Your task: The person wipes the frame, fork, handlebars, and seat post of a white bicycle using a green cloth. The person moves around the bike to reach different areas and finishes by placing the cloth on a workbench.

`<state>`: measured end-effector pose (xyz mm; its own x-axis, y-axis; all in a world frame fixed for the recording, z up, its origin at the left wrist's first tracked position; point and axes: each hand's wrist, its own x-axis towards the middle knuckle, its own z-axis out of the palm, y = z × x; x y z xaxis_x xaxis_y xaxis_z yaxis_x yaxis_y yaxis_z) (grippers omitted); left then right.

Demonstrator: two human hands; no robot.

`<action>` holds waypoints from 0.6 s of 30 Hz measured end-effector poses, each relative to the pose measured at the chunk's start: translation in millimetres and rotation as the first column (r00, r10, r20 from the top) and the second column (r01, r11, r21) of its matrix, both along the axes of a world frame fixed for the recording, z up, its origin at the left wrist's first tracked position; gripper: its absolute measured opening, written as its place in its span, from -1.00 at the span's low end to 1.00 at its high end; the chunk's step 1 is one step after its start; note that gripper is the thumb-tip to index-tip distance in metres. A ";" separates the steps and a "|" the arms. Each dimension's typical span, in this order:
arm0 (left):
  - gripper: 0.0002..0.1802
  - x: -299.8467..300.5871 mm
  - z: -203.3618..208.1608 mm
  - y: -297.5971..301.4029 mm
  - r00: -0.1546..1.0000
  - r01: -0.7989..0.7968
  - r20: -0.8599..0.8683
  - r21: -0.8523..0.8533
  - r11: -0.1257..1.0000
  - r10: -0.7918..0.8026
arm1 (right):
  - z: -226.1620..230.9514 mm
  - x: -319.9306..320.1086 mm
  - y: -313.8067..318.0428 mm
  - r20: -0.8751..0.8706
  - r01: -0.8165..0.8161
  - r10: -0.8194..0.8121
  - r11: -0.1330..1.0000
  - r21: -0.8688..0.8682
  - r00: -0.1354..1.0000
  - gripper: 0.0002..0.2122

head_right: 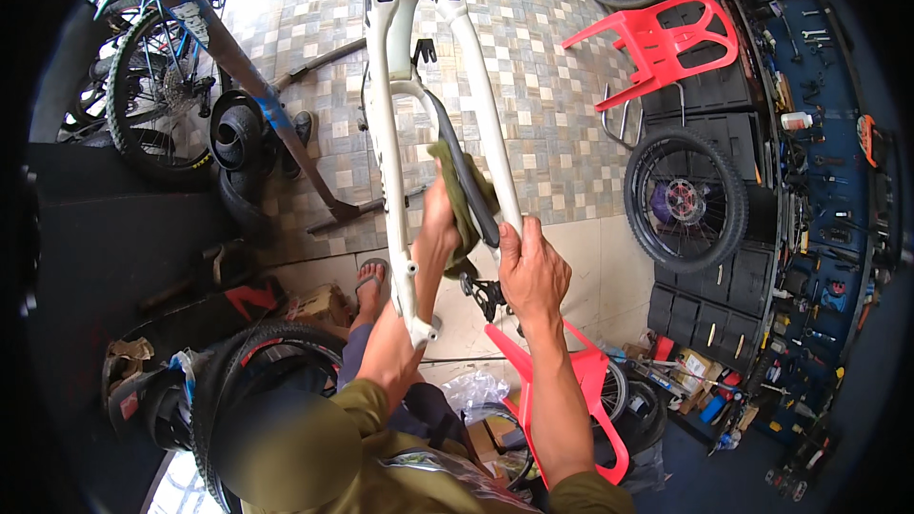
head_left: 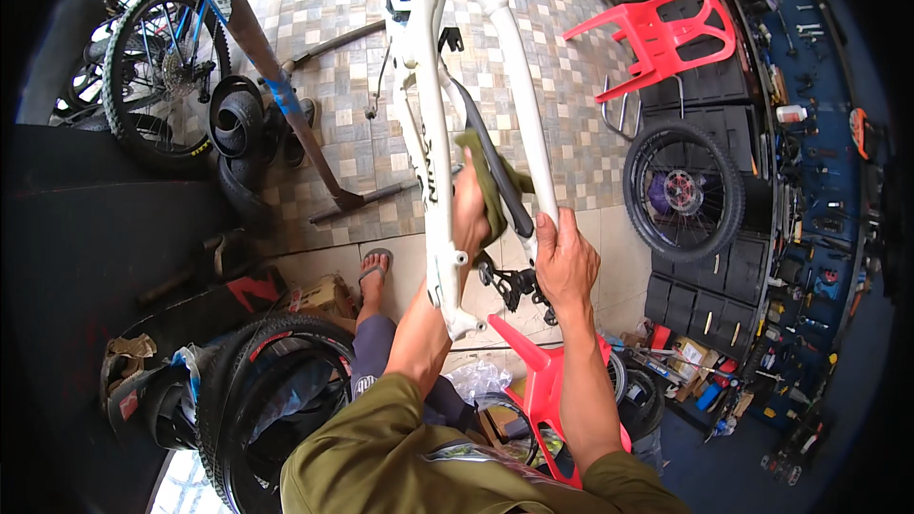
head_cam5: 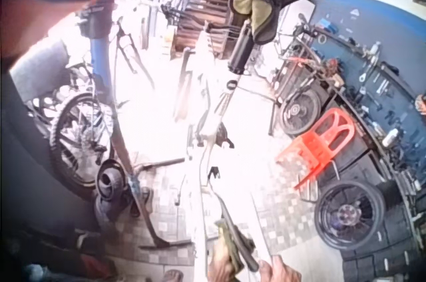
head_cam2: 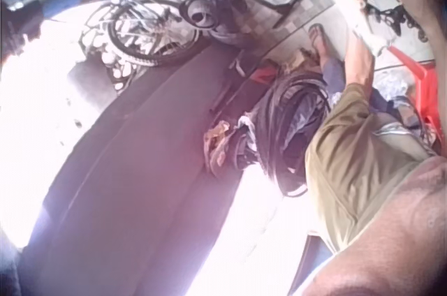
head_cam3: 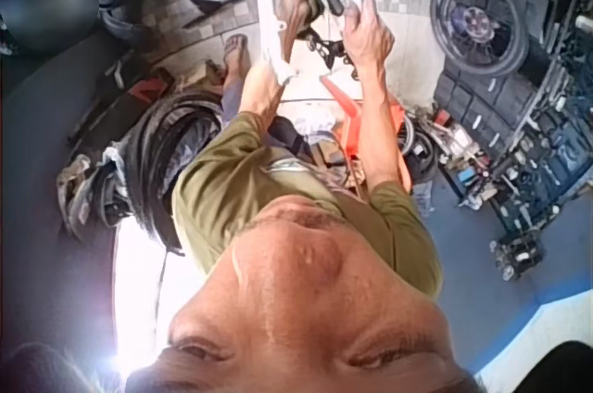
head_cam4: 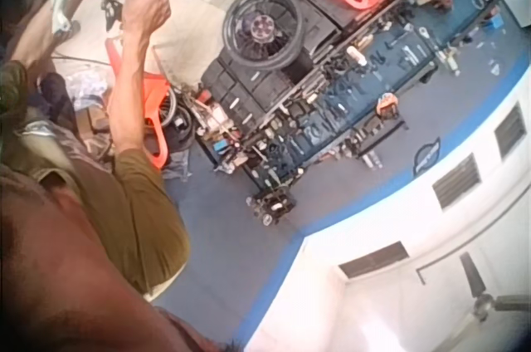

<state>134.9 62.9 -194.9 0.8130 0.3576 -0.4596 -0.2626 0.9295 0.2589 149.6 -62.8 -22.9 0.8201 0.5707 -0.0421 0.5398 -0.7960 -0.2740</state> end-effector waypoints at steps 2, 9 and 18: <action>-0.38 21.1 -17.5 33.5 0.997 -0.074 0.036 0.005 0.997 0.074 | 3.2 -3.5 -0.5 -0.002 -0.010 0.010 1.000 0.019 1.000 -0.66; -0.49 63.4 -44.2 102.9 0.979 -0.108 -0.154 0.159 0.981 0.133 | -2.9 -4.3 6.7 -0.025 0.046 -0.046 0.999 -0.005 0.999 -0.67; -0.62 26.4 -30.2 70.9 0.999 -0.031 0.021 -0.036 0.999 0.032 | 3.3 -1.7 9.6 -0.031 0.027 -0.027 1.000 0.014 0.999 -0.71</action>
